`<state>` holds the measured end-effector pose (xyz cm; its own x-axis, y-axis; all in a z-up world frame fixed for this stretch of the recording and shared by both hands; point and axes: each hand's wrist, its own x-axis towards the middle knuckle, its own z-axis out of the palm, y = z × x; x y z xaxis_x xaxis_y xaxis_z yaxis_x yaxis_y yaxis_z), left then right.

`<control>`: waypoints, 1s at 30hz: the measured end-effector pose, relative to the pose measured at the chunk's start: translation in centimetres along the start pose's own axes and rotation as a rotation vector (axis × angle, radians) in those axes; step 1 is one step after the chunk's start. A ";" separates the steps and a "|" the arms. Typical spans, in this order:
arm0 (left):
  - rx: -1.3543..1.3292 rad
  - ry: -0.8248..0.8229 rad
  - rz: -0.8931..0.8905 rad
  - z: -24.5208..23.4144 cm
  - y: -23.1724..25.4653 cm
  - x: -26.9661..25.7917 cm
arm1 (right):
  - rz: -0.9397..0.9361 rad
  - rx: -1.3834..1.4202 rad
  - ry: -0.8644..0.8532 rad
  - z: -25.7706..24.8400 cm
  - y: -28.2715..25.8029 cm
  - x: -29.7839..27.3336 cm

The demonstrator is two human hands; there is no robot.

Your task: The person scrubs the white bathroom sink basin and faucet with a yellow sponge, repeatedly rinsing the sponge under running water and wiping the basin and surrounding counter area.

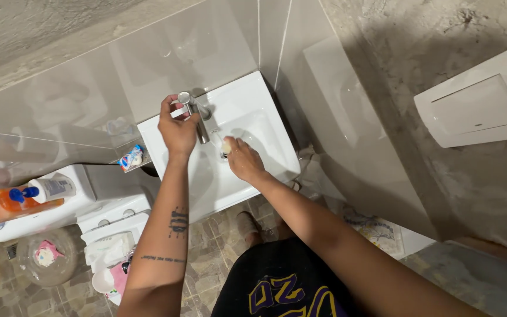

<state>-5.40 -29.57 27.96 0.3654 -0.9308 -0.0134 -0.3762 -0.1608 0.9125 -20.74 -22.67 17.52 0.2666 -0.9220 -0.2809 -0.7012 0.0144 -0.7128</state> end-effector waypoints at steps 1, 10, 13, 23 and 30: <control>-0.013 -0.008 0.000 -0.2 -0.1 -0.2 | -0.006 -0.041 -0.038 -0.1 0.5 -0.5; 0.327 0.052 0.666 3.7 -0.8 -7.8 | -0.197 -0.227 0.215 -2.8 4.1 -2.3; 0.277 -0.109 0.558 6.7 -1.7 -10.3 | -0.402 -0.042 0.505 -3.2 4.9 -2.4; 0.389 -0.404 0.365 12.9 -5.7 -9.6 | -0.335 0.265 0.739 -7.2 9.8 2.4; 0.686 -0.445 0.453 16.0 -6.1 -3.3 | 0.014 0.512 0.793 -9.1 12.4 12.2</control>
<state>-17.96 -30.76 15.84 -0.2451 -0.9695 -0.0002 -0.8752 0.2212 0.4302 -32.24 -37.27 11.11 -0.3998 -0.9118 0.0933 -0.2749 0.0222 -0.9612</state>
